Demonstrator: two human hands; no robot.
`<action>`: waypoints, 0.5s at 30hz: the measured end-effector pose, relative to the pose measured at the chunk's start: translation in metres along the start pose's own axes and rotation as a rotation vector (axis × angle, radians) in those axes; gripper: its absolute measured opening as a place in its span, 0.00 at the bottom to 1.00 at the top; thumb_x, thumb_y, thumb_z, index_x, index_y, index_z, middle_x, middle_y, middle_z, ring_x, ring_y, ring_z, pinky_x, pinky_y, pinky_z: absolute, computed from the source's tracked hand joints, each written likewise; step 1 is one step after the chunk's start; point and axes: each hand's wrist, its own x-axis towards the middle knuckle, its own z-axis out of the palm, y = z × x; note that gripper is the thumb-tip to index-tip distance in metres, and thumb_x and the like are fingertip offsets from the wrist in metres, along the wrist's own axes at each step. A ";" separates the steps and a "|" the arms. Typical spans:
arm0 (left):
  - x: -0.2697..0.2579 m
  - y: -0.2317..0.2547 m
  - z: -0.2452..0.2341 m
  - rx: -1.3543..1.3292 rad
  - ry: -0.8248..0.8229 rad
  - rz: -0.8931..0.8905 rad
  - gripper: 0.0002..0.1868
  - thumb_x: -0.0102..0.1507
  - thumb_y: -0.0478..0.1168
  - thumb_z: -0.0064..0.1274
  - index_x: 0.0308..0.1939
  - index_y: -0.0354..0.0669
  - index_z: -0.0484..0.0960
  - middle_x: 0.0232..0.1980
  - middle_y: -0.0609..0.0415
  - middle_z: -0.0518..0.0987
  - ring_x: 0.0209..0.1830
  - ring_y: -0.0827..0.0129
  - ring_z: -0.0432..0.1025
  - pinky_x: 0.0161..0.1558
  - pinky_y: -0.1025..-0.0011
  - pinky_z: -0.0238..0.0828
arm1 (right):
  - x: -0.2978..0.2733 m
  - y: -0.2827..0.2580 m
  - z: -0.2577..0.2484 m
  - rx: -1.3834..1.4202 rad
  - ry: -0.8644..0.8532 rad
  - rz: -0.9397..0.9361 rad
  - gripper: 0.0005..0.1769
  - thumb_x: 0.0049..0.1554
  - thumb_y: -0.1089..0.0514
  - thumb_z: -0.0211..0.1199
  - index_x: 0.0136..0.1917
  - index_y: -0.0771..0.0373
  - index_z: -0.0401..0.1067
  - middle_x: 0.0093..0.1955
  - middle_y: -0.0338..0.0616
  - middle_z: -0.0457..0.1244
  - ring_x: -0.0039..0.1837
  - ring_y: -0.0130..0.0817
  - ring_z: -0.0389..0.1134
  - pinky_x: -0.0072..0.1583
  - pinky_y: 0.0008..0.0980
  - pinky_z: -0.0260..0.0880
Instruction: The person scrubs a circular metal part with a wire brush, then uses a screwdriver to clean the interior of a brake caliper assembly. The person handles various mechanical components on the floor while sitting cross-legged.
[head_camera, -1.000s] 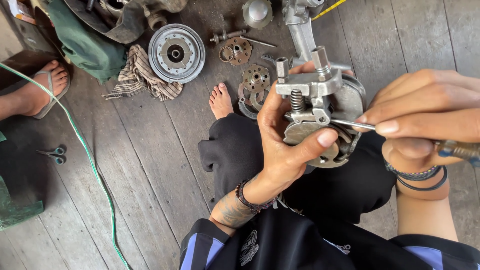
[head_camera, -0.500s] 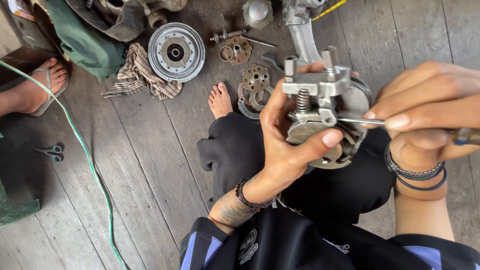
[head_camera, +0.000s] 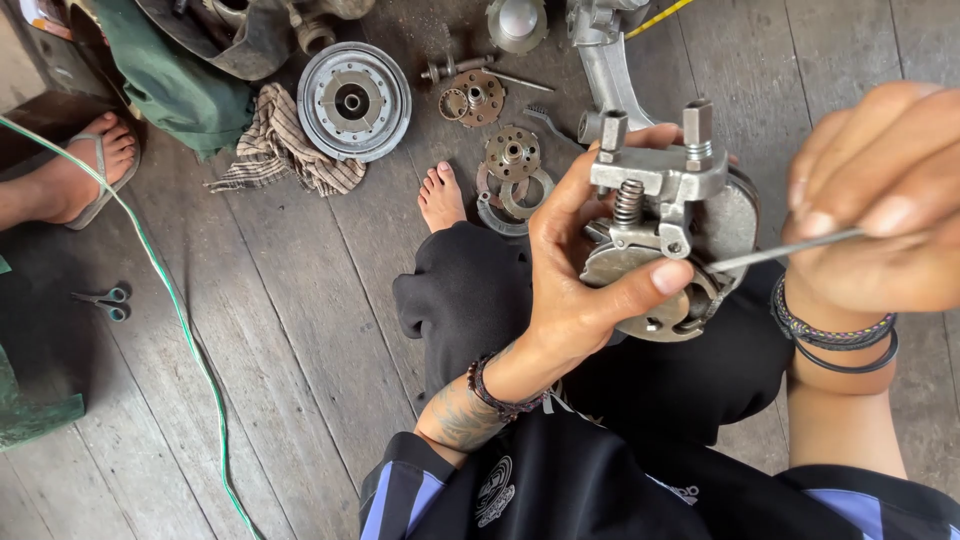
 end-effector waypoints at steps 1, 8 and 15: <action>0.000 0.001 0.000 0.001 -0.001 0.000 0.39 0.58 0.36 0.66 0.74 0.40 0.70 0.74 0.53 0.75 0.67 0.65 0.77 0.76 0.65 0.76 | -0.001 0.002 -0.002 0.001 0.001 -0.001 0.17 0.73 0.38 0.48 0.43 0.42 0.59 0.36 0.27 0.54 0.36 0.13 0.56 0.43 0.18 0.64; 0.006 -0.002 -0.001 0.081 0.077 0.055 0.34 0.60 0.33 0.65 0.71 0.43 0.73 0.71 0.55 0.77 0.65 0.67 0.77 0.74 0.66 0.75 | 0.003 0.007 -0.002 -0.044 0.151 -0.016 0.15 0.72 0.41 0.42 0.47 0.48 0.58 0.40 0.38 0.52 0.40 0.25 0.48 0.45 0.27 0.54; 0.011 -0.012 -0.012 -0.059 0.121 -0.103 0.35 0.61 0.31 0.60 0.73 0.42 0.71 0.59 0.51 0.79 0.54 0.67 0.75 0.61 0.69 0.72 | 0.029 0.009 0.028 -0.085 0.033 -0.249 0.07 0.72 0.60 0.44 0.56 0.59 0.47 0.42 0.49 0.52 0.31 0.39 0.56 0.37 0.37 0.56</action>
